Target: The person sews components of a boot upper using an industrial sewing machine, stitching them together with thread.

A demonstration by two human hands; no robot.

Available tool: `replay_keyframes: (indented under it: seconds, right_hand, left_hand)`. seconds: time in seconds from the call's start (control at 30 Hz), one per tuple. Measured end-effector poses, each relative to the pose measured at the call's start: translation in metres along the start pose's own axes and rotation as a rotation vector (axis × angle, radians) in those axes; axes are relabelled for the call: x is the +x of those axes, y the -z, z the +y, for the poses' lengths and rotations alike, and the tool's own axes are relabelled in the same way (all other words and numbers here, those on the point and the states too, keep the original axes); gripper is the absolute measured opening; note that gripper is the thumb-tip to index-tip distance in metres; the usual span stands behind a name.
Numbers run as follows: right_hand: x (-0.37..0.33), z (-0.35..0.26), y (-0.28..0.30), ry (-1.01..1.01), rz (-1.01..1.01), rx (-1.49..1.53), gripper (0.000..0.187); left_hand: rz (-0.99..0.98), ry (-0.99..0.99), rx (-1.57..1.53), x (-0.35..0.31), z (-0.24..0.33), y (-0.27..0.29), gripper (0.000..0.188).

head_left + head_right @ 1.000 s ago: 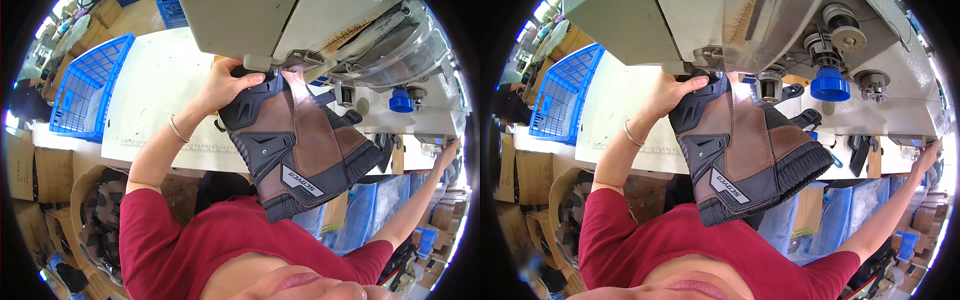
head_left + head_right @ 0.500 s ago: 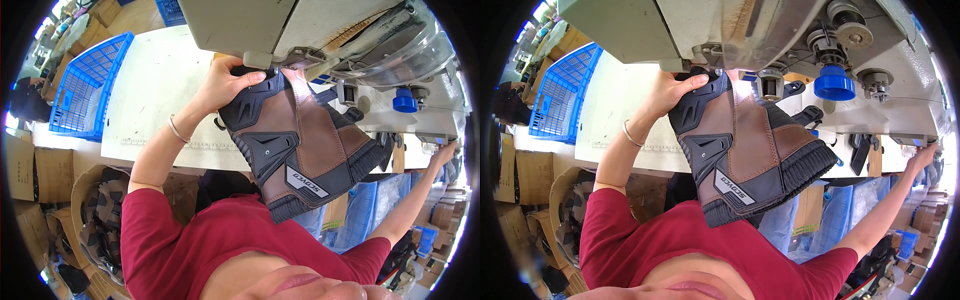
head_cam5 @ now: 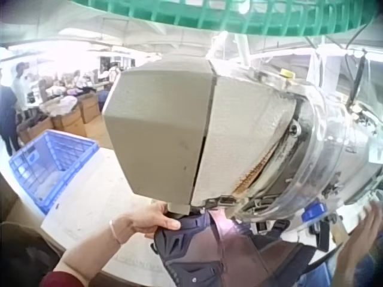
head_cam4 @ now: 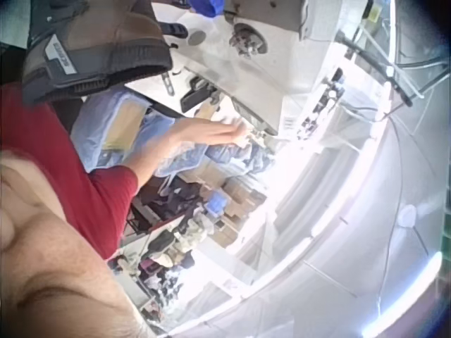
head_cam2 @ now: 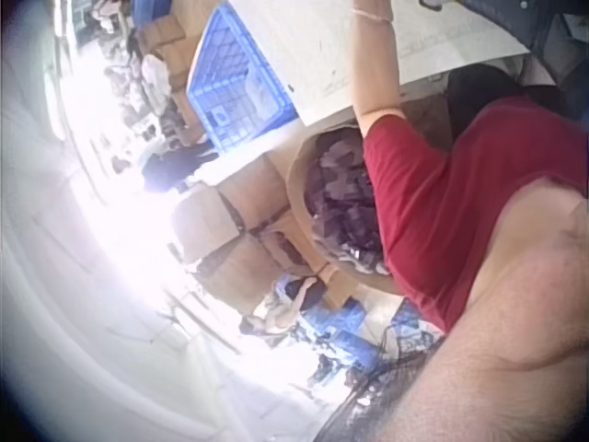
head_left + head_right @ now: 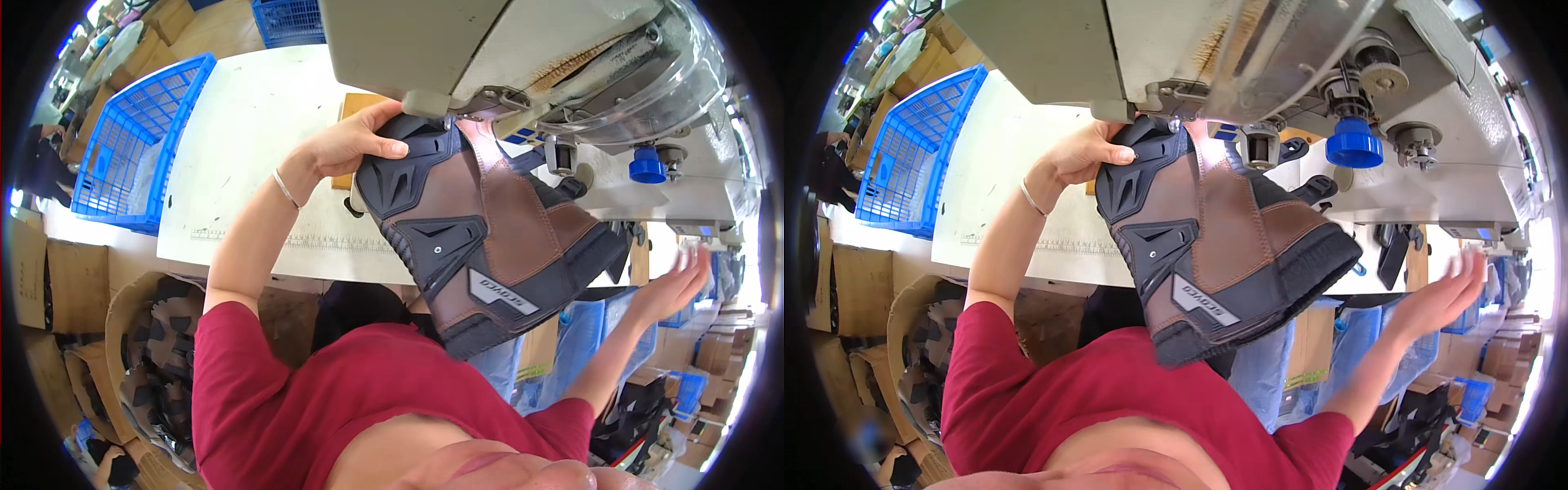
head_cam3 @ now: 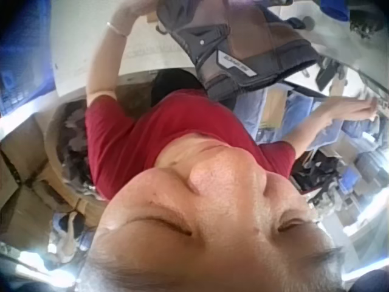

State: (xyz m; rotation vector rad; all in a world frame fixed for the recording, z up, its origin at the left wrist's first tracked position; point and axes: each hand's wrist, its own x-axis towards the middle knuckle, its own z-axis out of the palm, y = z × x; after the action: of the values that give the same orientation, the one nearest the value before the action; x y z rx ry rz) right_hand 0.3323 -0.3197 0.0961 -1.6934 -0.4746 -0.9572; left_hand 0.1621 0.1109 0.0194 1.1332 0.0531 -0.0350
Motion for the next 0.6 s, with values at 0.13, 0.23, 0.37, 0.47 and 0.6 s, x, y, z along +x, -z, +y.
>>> replay_keyframes:
  seconds: [0.13,0.23,0.37,0.47,0.6]
  right_hand:
    - [-0.073,-0.085,-0.026,-0.076,-0.734,0.363,0.057]
    - [-0.088,-0.109,-0.04,-0.257,-0.782,0.228,0.065]
    - [-0.115,-0.109,-0.045,-0.164,-0.708,0.209,0.063]
    - [-0.133,-0.103,-0.045,-0.183,-0.648,0.163,0.06]
    - [-0.138,-0.098,-0.048,-0.155,-0.612,0.121,0.058]
  left_hand:
    - [-0.079,0.003,-0.008,-0.004,0.002,-0.008,0.072]
    - [0.019,-0.022,0.11,-0.003,0.006,-0.018,0.065]
    - [0.138,-0.146,0.467,0.001,0.015,-0.021,0.053]
    - [0.122,-0.147,0.591,0.003,0.02,-0.019,0.052]
    - [0.135,-0.173,0.581,0.004,0.019,-0.019,0.052]
